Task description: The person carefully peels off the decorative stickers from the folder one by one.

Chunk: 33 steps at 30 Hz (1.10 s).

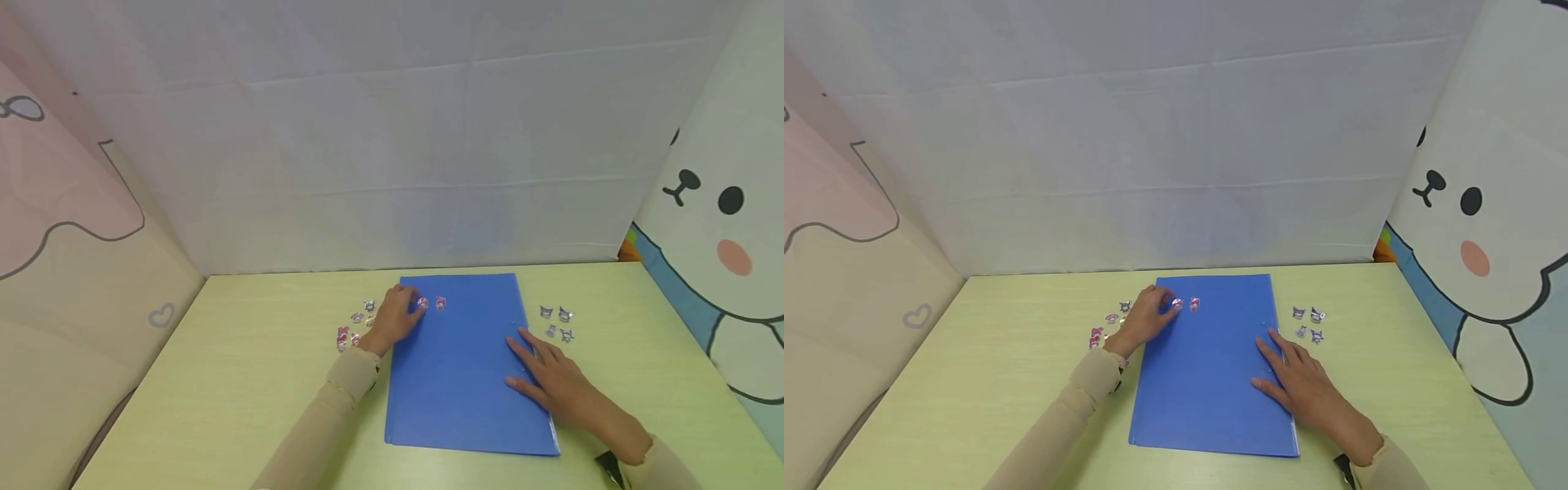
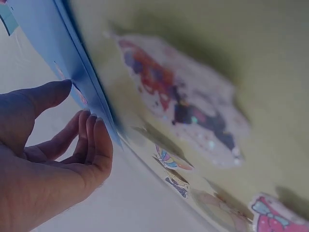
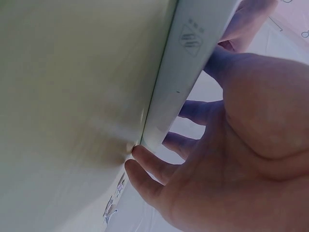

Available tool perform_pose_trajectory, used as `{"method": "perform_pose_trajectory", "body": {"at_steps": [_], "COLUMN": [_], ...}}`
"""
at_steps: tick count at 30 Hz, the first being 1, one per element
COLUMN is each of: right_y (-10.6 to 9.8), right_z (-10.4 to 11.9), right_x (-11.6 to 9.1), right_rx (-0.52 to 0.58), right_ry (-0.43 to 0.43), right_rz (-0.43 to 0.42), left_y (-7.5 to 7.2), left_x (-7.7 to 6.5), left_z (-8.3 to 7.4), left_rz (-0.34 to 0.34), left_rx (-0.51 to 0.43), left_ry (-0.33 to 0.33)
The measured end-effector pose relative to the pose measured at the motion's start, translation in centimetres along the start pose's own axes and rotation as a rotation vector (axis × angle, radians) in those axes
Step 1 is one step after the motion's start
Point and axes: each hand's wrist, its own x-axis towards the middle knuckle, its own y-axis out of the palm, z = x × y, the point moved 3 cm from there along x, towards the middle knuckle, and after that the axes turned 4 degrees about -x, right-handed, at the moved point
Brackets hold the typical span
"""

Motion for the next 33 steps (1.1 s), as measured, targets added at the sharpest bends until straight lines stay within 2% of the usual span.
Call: {"method": "perform_pose_trajectory", "body": {"at_steps": [11, 20, 24, 33], "right_y": [-0.1, -0.1, -0.1, -0.2], "right_z": [0.2, 0.2, 0.2, 0.2], "right_x": [-0.1, -0.1, -0.1, -0.1], "right_rx": [0.006, -0.004, -0.007, -0.002], "right_ry": [-0.005, -0.006, -0.011, -0.006], "right_rz": [-0.002, -0.009, -0.014, -0.010], "left_y": [0.2, 0.2, 0.1, -0.3], "left_x": [-0.1, 0.3, 0.4, 0.2], "left_z": [-0.2, -0.6, -0.7, -1.1], "left_rz": [0.031, -0.001, -0.014, -0.005], "left_rx": [-0.001, -0.038, -0.054, -0.006], "left_ry": [-0.022, 0.046, 0.056, 0.025]}}
